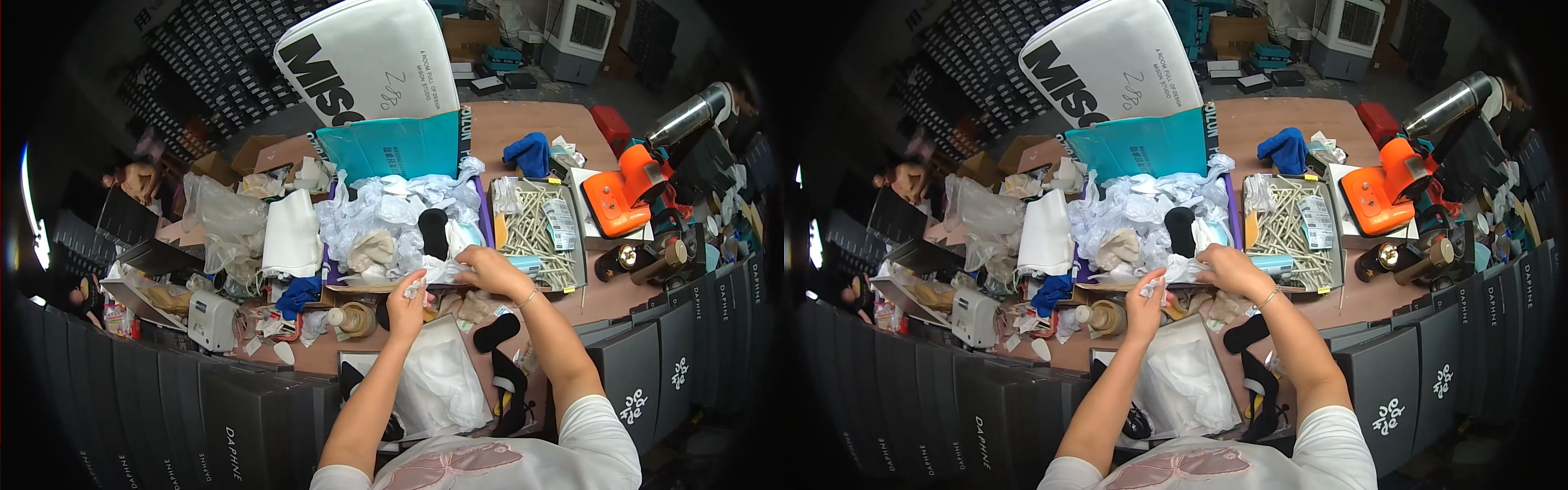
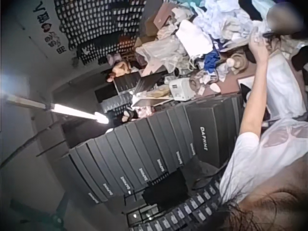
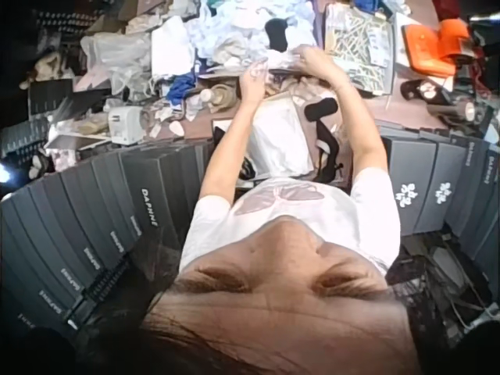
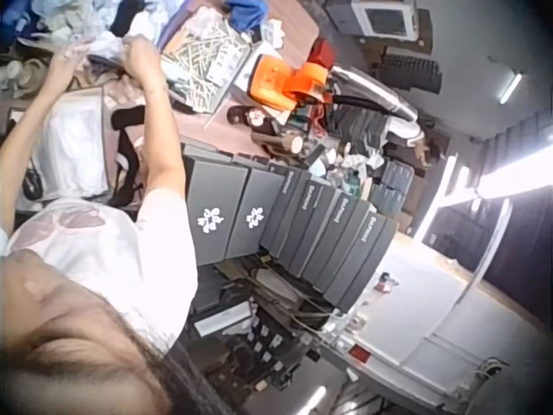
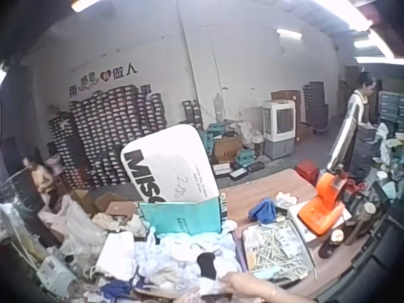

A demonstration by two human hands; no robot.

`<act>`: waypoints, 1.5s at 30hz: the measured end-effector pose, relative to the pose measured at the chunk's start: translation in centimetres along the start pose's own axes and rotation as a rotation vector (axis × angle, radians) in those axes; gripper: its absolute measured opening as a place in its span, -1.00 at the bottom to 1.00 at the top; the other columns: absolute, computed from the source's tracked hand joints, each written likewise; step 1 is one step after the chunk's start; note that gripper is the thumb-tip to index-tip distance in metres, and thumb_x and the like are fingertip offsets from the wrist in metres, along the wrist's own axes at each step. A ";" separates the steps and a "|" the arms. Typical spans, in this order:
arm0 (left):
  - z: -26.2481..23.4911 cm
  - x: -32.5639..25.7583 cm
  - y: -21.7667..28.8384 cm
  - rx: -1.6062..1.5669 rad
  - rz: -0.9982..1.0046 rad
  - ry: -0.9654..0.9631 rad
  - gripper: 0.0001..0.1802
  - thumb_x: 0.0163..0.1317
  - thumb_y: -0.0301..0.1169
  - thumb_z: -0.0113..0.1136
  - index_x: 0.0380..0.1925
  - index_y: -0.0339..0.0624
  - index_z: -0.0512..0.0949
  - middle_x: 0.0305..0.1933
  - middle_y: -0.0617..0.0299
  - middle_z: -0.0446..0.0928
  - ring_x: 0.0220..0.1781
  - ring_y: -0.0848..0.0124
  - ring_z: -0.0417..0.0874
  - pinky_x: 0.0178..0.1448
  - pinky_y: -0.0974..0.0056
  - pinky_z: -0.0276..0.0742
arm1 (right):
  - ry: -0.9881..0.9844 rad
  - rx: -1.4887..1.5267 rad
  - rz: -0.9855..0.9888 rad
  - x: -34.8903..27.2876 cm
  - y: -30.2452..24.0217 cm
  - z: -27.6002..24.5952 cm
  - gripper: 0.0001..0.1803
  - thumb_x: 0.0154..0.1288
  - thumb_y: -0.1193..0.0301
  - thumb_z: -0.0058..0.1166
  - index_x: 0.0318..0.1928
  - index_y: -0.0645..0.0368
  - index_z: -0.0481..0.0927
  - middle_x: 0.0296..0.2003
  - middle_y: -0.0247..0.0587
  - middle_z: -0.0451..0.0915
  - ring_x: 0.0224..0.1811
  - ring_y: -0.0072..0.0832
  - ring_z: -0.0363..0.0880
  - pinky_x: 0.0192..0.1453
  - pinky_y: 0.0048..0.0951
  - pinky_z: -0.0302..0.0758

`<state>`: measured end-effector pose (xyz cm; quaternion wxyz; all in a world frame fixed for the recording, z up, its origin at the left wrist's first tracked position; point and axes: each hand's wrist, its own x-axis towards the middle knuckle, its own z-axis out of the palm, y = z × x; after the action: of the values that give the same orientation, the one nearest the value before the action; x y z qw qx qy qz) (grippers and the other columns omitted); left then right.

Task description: The recorder cleans a pair of black high-heeled shoes with a brush and then wraps them in tissue paper to pack them into a shoebox.

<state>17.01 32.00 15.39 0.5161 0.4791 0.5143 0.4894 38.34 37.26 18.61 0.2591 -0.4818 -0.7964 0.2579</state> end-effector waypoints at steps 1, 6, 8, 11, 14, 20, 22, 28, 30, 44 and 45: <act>0.1 0.3 0.0 0.180 0.135 0.021 -0.61 0.32 -0.28 0.14 0.02 -0.36 0.52 -0.01 0.06 0.52 -0.31 0.38 0.64 -0.26 0.38 0.57 | -0.031 -0.023 -0.050 0.3 0.3 0.2 -0.66 0.14 0.34 0.21 -0.09 0.24 0.62 -0.20 0.07 0.61 -0.14 -0.02 0.58 -0.05 -0.16 0.49; 2.0 3.9 -1.1 1.016 0.519 -0.228 -0.30 0.21 0.10 0.11 -0.02 -0.42 0.54 0.10 -0.14 0.47 0.19 -0.04 0.42 0.30 -0.01 0.25 | 0.366 -0.100 0.160 7.0 4.6 -3.9 -0.74 0.17 0.42 0.11 -0.13 0.25 0.62 -0.21 0.09 0.61 -0.17 0.02 0.59 -0.06 -0.13 0.51; 2.9 4.8 -2.4 1.137 0.281 -0.423 -0.24 0.26 0.18 -0.03 -0.06 -0.44 0.56 0.06 -0.17 0.49 0.17 -0.03 0.44 0.24 -0.02 0.31 | 0.366 -0.186 0.027 9.6 5.4 -4.0 -0.75 0.15 0.46 0.09 -0.14 0.25 0.62 -0.22 0.09 0.62 -0.16 0.02 0.59 -0.06 -0.13 0.51; 4.0 6.3 -3.5 1.223 0.057 -0.496 -0.11 0.28 0.30 -0.24 -0.27 -0.46 0.63 -0.03 -0.20 0.54 0.11 -0.04 0.49 0.14 -0.06 0.37 | 0.308 -0.437 -0.082 13.6 7.1 -1.8 -0.76 0.10 0.47 0.06 -0.19 0.16 0.65 -0.26 -0.06 0.61 -0.15 -0.12 0.57 -0.08 -0.10 0.44; 4.4 6.9 -4.5 1.259 0.123 -0.346 -0.18 0.27 0.27 -0.15 -0.36 -0.42 0.65 -0.09 -0.17 0.55 0.04 -0.04 0.52 0.09 0.00 0.41 | 0.264 -0.889 -0.046 16.1 9.0 0.3 -0.79 0.13 0.39 0.02 -0.26 0.05 0.69 -0.26 -0.25 0.57 -0.09 -0.32 0.49 -0.02 -0.20 0.31; 2.8 5.3 -4.8 0.806 0.545 -0.189 -0.45 0.18 -0.02 0.23 -0.09 -0.34 0.58 0.01 -0.06 0.47 0.09 -0.04 0.44 0.15 0.04 0.37 | 0.392 -0.810 -0.037 14.4 8.6 -1.9 -0.84 0.14 0.39 0.04 -0.32 0.09 0.66 -0.20 -0.20 0.56 0.02 -0.25 0.43 0.07 -0.14 0.25; 2.2 4.4 -4.2 0.770 0.742 -0.142 -0.34 0.16 -0.06 0.27 0.13 -0.31 0.42 0.10 -0.04 0.40 0.14 -0.03 0.39 0.24 0.02 0.32 | 0.547 -0.716 -0.079 11.9 5.4 -4.4 -0.85 0.14 0.41 0.08 -0.28 0.13 0.62 -0.16 -0.17 0.56 0.04 -0.19 0.42 0.10 -0.10 0.25; 5.1 1.5 0.9 -0.194 0.248 0.061 -0.25 0.11 -0.20 0.40 0.21 -0.34 0.31 0.23 0.02 0.32 0.21 0.23 0.39 0.21 0.21 0.37 | 0.312 -0.128 -0.125 0.3 -2.8 -1.9 -0.79 0.10 0.52 0.17 -0.21 0.19 0.52 -0.25 -0.05 0.56 -0.09 -0.11 0.49 0.07 -0.15 0.30; 3.7 0.4 0.6 -0.095 0.088 0.002 -0.32 0.07 -0.36 0.45 0.15 -0.34 0.36 0.09 0.16 0.46 0.05 0.43 0.48 0.14 0.32 0.42 | 0.171 0.209 -0.077 -3.1 -4.8 1.7 -0.78 0.11 0.47 0.20 -0.22 0.23 0.52 -0.30 -0.06 0.57 -0.21 -0.09 0.55 -0.12 -0.22 0.42; -5.4 -10.2 2.1 -0.586 -0.124 0.458 -0.48 0.37 -0.06 0.07 0.04 -0.34 0.46 0.07 0.11 0.53 0.09 0.31 0.55 0.19 0.19 0.46 | -0.067 0.300 0.236 -13.4 -7.5 6.6 -0.71 0.33 0.28 0.08 -0.35 0.32 0.55 -0.52 -0.16 0.58 -0.48 -0.39 0.54 -0.35 -0.41 0.45; -5.9 -11.2 2.2 -0.537 -0.104 0.405 -0.53 0.36 -0.10 0.10 -0.02 -0.33 0.49 -0.01 0.16 0.55 0.01 0.39 0.55 0.11 0.26 0.46 | 0.098 0.390 0.227 -13.9 -8.4 6.6 -0.74 0.26 0.30 0.16 -0.22 0.27 0.59 -0.35 -0.08 0.62 -0.35 -0.27 0.58 -0.26 -0.37 0.48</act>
<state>11.20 20.89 18.20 0.5355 0.1921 0.4830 0.6656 34.22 20.28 17.09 0.3551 -0.5210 -0.6587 0.4106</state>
